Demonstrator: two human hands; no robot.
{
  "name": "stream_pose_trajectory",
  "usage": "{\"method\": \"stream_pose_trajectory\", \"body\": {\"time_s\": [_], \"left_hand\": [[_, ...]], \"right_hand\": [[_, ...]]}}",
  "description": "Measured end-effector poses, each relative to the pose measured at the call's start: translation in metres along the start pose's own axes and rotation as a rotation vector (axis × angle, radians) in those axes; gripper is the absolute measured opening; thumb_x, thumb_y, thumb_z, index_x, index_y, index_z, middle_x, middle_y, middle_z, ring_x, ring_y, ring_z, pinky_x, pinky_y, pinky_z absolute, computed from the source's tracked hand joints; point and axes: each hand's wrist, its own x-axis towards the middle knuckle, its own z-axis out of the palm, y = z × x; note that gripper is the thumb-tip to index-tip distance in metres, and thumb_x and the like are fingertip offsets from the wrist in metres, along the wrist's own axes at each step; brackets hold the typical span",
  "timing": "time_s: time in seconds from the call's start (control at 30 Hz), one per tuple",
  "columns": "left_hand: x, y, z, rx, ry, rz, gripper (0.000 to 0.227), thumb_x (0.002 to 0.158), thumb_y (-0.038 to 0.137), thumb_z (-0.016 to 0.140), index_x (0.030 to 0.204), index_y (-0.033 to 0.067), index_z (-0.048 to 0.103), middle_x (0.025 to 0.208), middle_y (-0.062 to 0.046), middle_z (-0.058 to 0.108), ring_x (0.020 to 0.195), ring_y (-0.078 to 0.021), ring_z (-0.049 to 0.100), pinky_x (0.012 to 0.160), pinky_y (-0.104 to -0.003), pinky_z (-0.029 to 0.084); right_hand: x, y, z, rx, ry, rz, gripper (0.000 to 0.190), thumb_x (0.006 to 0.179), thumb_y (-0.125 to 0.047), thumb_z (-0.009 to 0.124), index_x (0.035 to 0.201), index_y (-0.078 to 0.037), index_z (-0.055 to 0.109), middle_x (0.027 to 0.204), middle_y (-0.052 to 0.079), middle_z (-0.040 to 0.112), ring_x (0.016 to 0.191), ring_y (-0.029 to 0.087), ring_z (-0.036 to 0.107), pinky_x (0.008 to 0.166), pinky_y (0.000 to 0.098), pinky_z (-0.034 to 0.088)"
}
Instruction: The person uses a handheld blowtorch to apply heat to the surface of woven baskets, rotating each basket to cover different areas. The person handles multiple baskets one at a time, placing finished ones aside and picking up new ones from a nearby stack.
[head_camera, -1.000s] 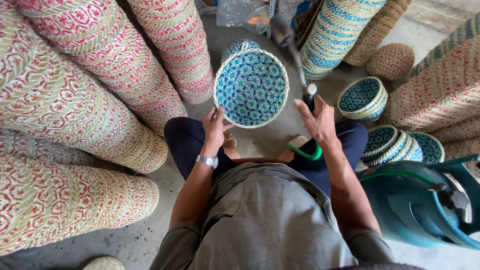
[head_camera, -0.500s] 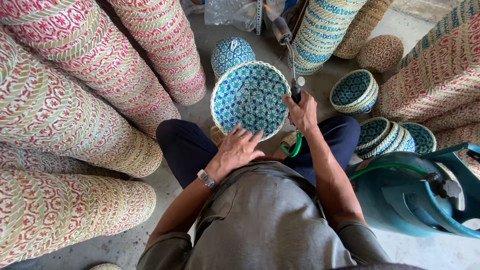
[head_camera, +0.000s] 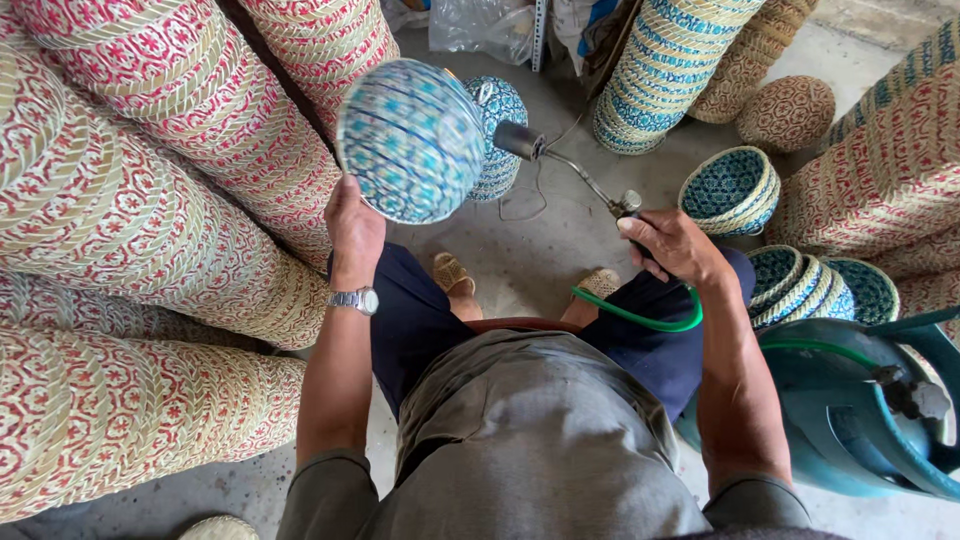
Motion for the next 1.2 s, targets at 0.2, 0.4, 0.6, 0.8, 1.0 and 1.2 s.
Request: {"method": "stream_pose_trajectory", "body": {"time_s": [0.2, 0.4, 0.6, 0.8, 1.0, 1.2], "left_hand": [[0.030, -0.037, -0.014, -0.379, 0.200, 0.043, 0.042, 0.109, 0.026, 0.050, 0.138, -0.0039, 0.054, 0.135, -0.016, 0.063, 0.124, -0.0247, 0.062, 0.116, -0.046, 0.049], [0.047, -0.092, -0.042, -0.390, 0.272, -0.032, 0.041, 0.109, 0.024, 0.044, 0.139, -0.0037, 0.052, 0.135, -0.016, 0.063, 0.123, -0.0259, 0.064, 0.113, -0.046, 0.051], [0.069, -0.141, -0.049, -0.329, 0.293, -0.078, 0.036, 0.108, 0.023, 0.043, 0.135, 0.0004, 0.051, 0.131, -0.015, 0.063, 0.118, -0.0267, 0.064, 0.108, -0.048, 0.053], [0.121, -0.145, 0.023, -0.036, 0.028, 0.041, 0.038, 0.110, 0.015, 0.053, 0.144, -0.0005, 0.055, 0.138, -0.010, 0.063, 0.123, -0.0209, 0.061, 0.109, -0.038, 0.051], [0.142, -0.134, 0.097, 1.147, -0.402, 0.523, 0.029, 0.103, 0.009, 0.064, 0.132, 0.0037, 0.065, 0.110, -0.009, 0.065, 0.104, -0.0232, 0.063, 0.092, -0.039, 0.051], [0.163, -0.157, 0.108, 1.377, -0.600, 0.741, 0.034, 0.098, 0.003, 0.062, 0.132, 0.0072, 0.067, 0.086, -0.004, 0.054, 0.087, -0.0230, 0.055, 0.085, -0.042, 0.045]], "right_hand": [[0.007, -0.012, 0.024, -0.186, -0.074, 0.044, 0.047, 0.100, -0.034, 0.062, 0.069, 0.001, 0.063, 0.051, 0.005, 0.056, 0.041, 0.011, 0.052, 0.038, 0.0307, 0.042], [0.035, -0.014, 0.004, -0.039, 0.229, -0.019, 0.046, 0.106, -0.032, 0.061, 0.074, 0.000, 0.061, 0.056, 0.004, 0.056, 0.042, 0.011, 0.050, 0.040, 0.0300, 0.040], [0.082, -0.003, -0.018, 0.060, 0.366, -0.054, 0.042, 0.109, -0.032, 0.059, 0.081, 0.000, 0.059, 0.061, 0.003, 0.059, 0.045, 0.009, 0.051, 0.041, 0.0282, 0.040], [0.126, 0.016, -0.025, 0.149, 0.415, 0.014, 0.040, 0.108, -0.029, 0.058, 0.080, 0.000, 0.059, 0.060, 0.003, 0.057, 0.044, 0.009, 0.049, 0.041, 0.0285, 0.039], [0.157, 0.050, -0.044, 0.287, 0.549, 0.091, 0.038, 0.108, -0.031, 0.058, 0.088, 0.000, 0.061, 0.065, 0.003, 0.058, 0.047, 0.009, 0.049, 0.041, 0.0279, 0.039], [0.188, 0.068, -0.045, 0.390, 0.541, 0.097, 0.034, 0.106, -0.032, 0.058, 0.099, 0.000, 0.064, 0.070, 0.005, 0.061, 0.049, 0.009, 0.052, 0.040, 0.0271, 0.041]]}}
